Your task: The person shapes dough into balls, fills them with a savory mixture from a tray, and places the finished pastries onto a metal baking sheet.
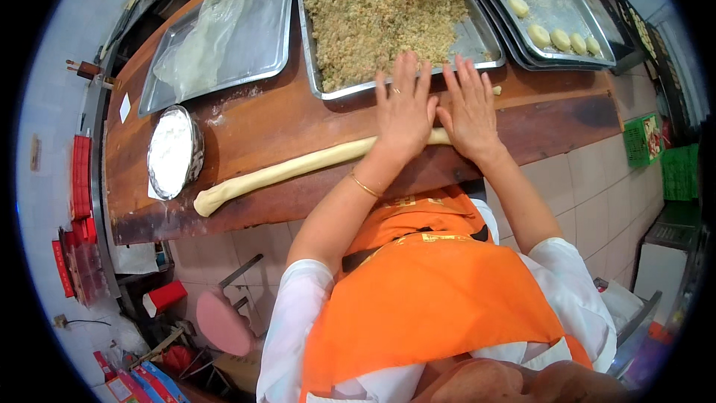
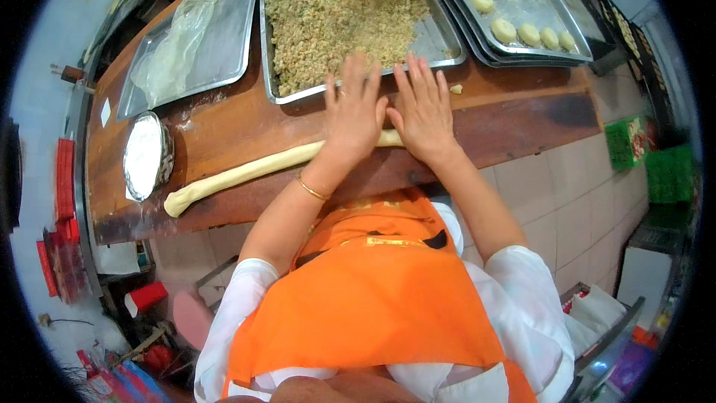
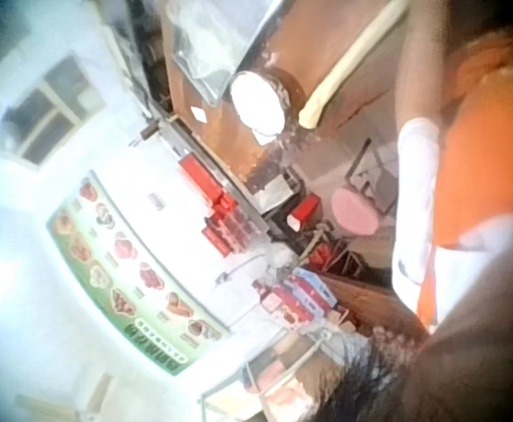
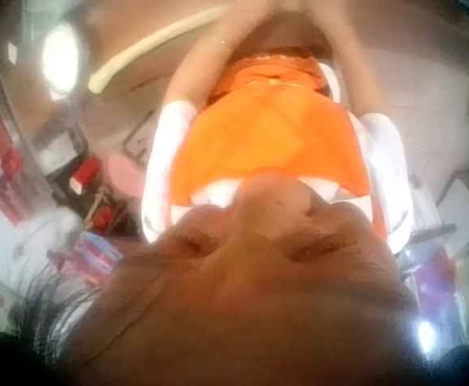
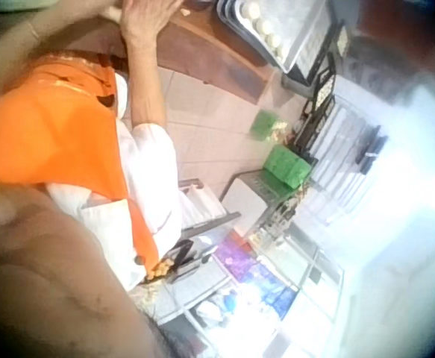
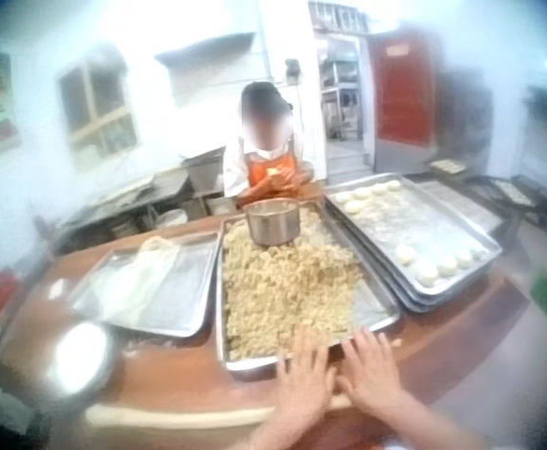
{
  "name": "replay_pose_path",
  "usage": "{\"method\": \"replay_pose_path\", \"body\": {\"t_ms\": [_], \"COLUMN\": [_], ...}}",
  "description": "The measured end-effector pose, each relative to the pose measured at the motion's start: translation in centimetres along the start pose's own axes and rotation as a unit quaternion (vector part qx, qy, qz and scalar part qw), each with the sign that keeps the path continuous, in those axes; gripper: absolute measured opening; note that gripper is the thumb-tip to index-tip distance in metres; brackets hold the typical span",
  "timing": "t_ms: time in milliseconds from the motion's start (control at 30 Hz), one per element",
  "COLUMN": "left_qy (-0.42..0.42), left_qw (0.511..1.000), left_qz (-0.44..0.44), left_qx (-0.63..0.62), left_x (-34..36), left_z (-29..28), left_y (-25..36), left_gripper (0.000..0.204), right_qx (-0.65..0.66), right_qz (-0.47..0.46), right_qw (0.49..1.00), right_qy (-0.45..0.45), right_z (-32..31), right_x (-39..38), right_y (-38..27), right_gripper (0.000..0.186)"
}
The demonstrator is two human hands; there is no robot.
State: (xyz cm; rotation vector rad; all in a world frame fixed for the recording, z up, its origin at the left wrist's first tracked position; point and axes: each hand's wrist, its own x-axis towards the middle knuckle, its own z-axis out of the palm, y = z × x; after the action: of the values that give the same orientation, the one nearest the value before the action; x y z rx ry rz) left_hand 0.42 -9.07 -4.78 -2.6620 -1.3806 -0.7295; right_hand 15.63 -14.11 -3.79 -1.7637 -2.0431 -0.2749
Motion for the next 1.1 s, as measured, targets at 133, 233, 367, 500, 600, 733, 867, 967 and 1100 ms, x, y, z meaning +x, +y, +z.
{"method": "replay_pose_path", "body": {"t_ms": [133, 233, 367, 500, 600, 733, 867, 967, 1100], "left_qy": [-0.073, -0.098, -0.105, -0.111, -0.109, -0.116, -0.137, -0.143, -0.205], "left_qw": [0.988, 0.971, 0.966, 0.962, 0.954, 0.949, 0.953, 0.958, 0.969], "left_qz": [0.112, 0.180, 0.180, 0.132, 0.079, 0.060, 0.088, 0.081, 0.006], "left_qx": [-0.076, -0.124, -0.154, -0.213, -0.267, -0.286, -0.257, -0.237, -0.141], "left_x": [-5.0, -8.0, -7.7, -5.5, -4.2, -3.4, -3.3, -4.6, -7.5], "left_z": [-1.2, -2.3, -2.3, -1.2, -0.4, -0.5, -1.9, -2.3, -5.0], "left_y": [1.2, 1.6, 1.8, 3.4, 4.6, 5.7, 4.6, 1.5, -4.6], "left_gripper": [0.070, 0.071, 0.064, 0.043, 0.031, 0.026, 0.021, 0.020, 0.020], "right_qx": [0.104, 0.147, 0.263, 0.419, 0.457, 0.357, 0.531, 0.534, 0.530], "right_qz": [-0.096, -0.133, -0.021, 0.157, 0.144, 0.104, 0.282, 0.324, 0.334], "right_qw": [0.983, 0.966, 0.954, 0.884, 0.875, 0.924, 0.794, 0.778, 0.776], "right_qy": [-0.117, -0.165, -0.142, -0.134, -0.073, -0.091, -0.094, -0.069, -0.066], "right_z": [-1.6, -3.4, -4.5, -5.8, -7.3, -7.5, -7.2, -7.5, -7.4], "right_x": [-5.2, -8.8, -9.3, -7.4, -5.4, -5.5, -7.3, -7.9, -8.4], "right_y": [1.5, 2.1, 3.0, 2.5, 0.6, 3.2, 5.9, 7.9, 10.0], "right_gripper": [0.069, 0.058, 0.043, 0.031, 0.026, 0.023, 0.014, 0.012, 0.012]}}
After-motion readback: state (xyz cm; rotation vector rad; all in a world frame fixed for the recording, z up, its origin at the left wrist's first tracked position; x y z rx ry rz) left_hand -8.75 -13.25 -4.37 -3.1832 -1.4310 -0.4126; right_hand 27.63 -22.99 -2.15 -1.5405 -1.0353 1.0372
